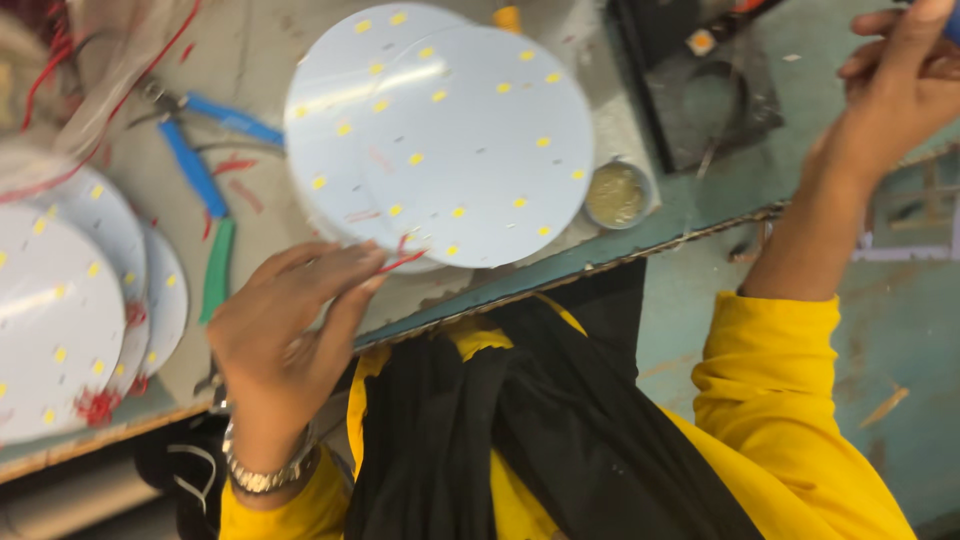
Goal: The person strips red wires with pliers, applies flux, and solders them to circular LED circuit boards using a soldering iron and solder wire. The person repeats this process on multiple boards, stacking completed units on the workbench.
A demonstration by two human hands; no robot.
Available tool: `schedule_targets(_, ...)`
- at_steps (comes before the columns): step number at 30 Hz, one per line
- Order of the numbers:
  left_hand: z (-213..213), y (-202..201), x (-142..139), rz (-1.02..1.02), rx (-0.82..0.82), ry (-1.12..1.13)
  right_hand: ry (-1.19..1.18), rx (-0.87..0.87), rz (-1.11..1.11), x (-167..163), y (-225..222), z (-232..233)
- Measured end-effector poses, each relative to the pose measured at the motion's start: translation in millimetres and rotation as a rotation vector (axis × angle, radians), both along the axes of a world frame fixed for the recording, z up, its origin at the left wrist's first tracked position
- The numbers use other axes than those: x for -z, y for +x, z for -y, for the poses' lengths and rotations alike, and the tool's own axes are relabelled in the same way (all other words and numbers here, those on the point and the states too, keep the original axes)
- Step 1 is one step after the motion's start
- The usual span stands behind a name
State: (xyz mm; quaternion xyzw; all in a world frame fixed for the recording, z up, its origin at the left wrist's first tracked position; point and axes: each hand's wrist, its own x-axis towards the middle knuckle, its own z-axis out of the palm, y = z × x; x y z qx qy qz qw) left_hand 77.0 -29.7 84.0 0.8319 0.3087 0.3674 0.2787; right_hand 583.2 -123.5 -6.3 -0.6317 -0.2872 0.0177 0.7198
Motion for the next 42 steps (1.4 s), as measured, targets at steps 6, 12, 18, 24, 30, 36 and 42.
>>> schedule_targets(6, 5.7, 10.4, -8.1, 0.007, -0.045, -0.070, 0.343, 0.082, 0.071, 43.7, 22.0, 88.5)
schedule_targets(12, 6.3, 16.5, -9.7, 0.007, -0.018, -0.027, 0.286, -0.068, 0.223, 37.8, -72.8, 152.4)
schedule_targets(18, 9.8, 17.3, -10.4, -0.008, 0.016, -0.013, 0.095, -0.275, 0.195, 3.6, -155.8, 121.0)
schedule_targets(24, 11.1, 4.9, -6.9, -0.001, -0.003, -0.016, 0.037, -0.350, 0.133, 5.6, -169.6, 114.9)
schedule_targets(30, 9.9, -5.2, -0.3, 0.016, -0.006, -0.013, -0.015, -0.392, 0.151, 10.1, -167.0, 112.9)
schedule_targets(36, 8.7, -9.2, 2.7, 0.030, 0.003, -0.007, -0.026, -0.396, 0.147, 8.7, -171.5, 108.6)
schedule_targets(42, 8.7, -9.8, 3.5, 0.025, 0.005, -0.004, -0.048, -0.385, 0.149, 8.9, -172.9, 108.4)
